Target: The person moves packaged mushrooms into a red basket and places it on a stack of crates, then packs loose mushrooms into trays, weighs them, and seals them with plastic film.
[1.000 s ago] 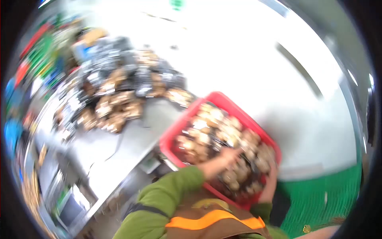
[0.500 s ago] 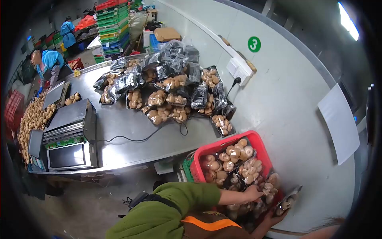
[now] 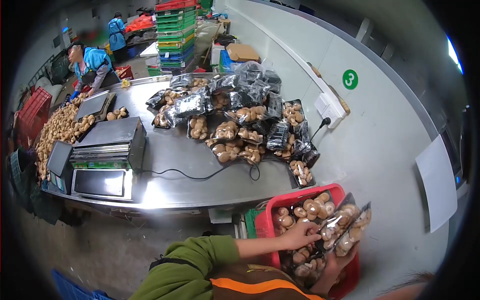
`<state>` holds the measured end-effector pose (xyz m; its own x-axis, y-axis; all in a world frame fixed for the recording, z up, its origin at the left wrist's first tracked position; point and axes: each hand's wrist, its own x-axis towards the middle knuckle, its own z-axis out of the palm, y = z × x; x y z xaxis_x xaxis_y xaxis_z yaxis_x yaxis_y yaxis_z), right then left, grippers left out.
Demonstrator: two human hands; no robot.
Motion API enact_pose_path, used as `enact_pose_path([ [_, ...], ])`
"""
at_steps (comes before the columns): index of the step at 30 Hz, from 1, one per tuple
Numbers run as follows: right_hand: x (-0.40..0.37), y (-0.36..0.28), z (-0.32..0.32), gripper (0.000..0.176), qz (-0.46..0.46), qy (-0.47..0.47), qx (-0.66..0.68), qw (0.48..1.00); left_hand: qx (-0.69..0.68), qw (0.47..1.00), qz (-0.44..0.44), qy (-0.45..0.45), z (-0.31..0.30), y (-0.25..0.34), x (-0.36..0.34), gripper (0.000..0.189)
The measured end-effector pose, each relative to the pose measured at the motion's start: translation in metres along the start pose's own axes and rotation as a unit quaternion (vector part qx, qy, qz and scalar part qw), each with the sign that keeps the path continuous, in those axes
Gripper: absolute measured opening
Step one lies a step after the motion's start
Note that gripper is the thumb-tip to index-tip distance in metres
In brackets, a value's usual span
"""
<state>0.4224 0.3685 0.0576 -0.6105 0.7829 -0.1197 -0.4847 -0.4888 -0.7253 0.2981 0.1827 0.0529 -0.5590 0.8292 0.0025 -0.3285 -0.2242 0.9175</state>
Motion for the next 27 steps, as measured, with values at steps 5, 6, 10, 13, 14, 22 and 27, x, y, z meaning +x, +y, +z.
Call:
enact_pose_path([
  [5, 0.012, 0.043, 0.058, 0.055, 0.104, -0.083, 0.034, 0.991, 0.249, 0.96, 0.062, 0.11, -0.058, 0.015, -0.018, 0.028],
  [6, 0.015, 0.051, 0.064, 0.055, 0.118, -0.103, 0.038, 0.987, 0.149, 0.982, 0.058, 0.1, -0.066, 0.021, -0.024, 0.027],
  [10, 0.022, 0.082, 0.089, 0.054, 0.143, -0.128, 0.017, 0.981, 0.151, 0.977, 0.051, 0.141, -0.099, 0.037, -0.046, 0.029],
  [13, 0.025, 0.105, 0.108, 0.053, 0.15, -0.136, 0.003, 0.979, 0.159, 0.974, 0.044, 0.154, -0.122, 0.045, -0.057, 0.031],
  [14, 0.029, 0.111, 0.111, 0.053, 0.149, -0.138, 0.0, 0.979, 0.158, 0.972, 0.045, 0.165, -0.131, 0.045, -0.059, 0.033],
  [22, 0.046, 0.163, 0.161, 0.046, 0.28, -0.18, -0.075, 0.94, 0.201, 0.954, 0.031, 0.222, -0.198, 0.045, -0.076, 0.03],
  [27, 0.058, 0.196, 0.177, 0.036, 0.298, -0.251, -0.203, 0.898, 0.139, 0.961, -0.052, 0.234, -0.237, 0.031, -0.097, 0.029],
])
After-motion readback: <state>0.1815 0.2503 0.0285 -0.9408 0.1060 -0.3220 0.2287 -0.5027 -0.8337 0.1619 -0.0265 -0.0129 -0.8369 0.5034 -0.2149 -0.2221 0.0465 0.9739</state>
